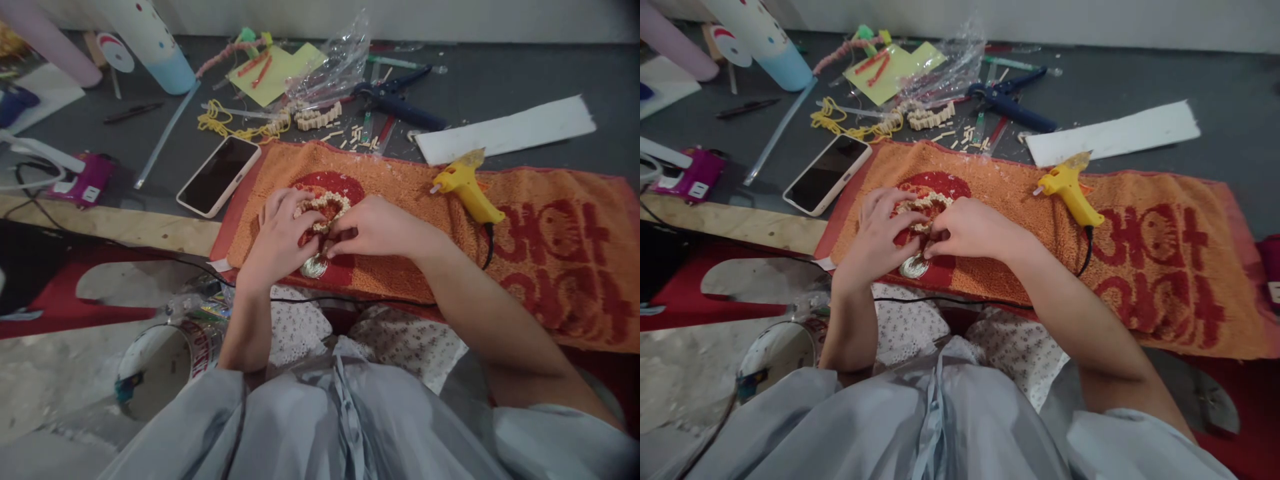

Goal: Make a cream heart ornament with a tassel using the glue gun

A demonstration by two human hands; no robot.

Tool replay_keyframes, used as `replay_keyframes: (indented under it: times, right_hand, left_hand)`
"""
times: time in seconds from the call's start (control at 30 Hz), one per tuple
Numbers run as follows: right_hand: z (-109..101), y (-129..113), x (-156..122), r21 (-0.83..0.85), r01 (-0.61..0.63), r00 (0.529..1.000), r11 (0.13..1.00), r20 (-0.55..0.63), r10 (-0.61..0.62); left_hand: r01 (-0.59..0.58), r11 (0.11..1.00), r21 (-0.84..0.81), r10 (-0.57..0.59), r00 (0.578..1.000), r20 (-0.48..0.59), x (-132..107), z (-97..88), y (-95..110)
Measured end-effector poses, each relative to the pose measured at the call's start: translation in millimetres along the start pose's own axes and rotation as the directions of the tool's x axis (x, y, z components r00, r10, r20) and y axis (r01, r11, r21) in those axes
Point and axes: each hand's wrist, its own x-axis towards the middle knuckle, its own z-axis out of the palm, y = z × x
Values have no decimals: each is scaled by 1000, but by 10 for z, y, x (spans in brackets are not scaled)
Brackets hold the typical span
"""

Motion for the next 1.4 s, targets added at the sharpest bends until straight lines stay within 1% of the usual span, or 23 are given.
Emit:
replay_keyframes:
  times: [0.2, 0.33, 0.47, 0.57, 0.67, 0.77, 0.83, 0.9, 1.0, 1.23, 1.33, 1.4]
  right_hand:
    - [-41, -34, -6, 20, 11, 998, 1000, 60, -12]
    - [-35, -60, -18, -43, 2, 999, 999, 38, 0]
    - [2, -101, -14, -128, -24, 999, 991, 27, 28]
    - [25, -115, -12, -131, -27, 999, 991, 21, 29]
    - [30, -106, -22, -104, -5, 1000, 995, 1, 5]
    - [14, -93, -40, -41, 34, 999, 999, -7, -34]
    - [-1, -84, -46, -11, 52, 999, 999, -2, -52]
    - [-13, -71, -45, 9, 63, 998, 998, 16, -64]
    - [-17, -42, -34, 38, 87, 995, 995, 44, -89]
    - [-1, 12, -19, 34, 116, 993, 993, 32, -117]
    - [1, 18, -18, 28, 116, 993, 993, 28, -117]
    - [2, 20, -18, 27, 107, 994, 994, 32, -108]
  left_hand:
    - [-13, 999, -32, 13, 1000, -2, 13, 13, -57]
    - [-14, 999, -47, 14, 1000, -11, 6, 31, -69]
    - [-20, 999, -50, 17, 999, -49, -7, 61, -76]
    - [-16, 999, -43, 14, 998, -63, -9, 79, -81]
    - [-10, 999, -51, 6, 997, -71, -13, 65, -76]
    - [-26, 996, -86, 13, 990, -140, -50, 1, -46]
    - [-54, 991, -119, 28, 978, -208, -98, -52, -7]
    - [-87, 986, -143, 50, 968, -247, -156, -91, 41]
    - [-99, 985, -143, 69, 977, -203, -233, -91, 108]
    - [-45, 994, -95, 36, 994, -100, -274, 41, 155]
    - [-21, 998, -67, 16, 996, -83, -268, 68, 157]
    - [-27, 998, -57, 20, 994, -110, -267, 79, 158]
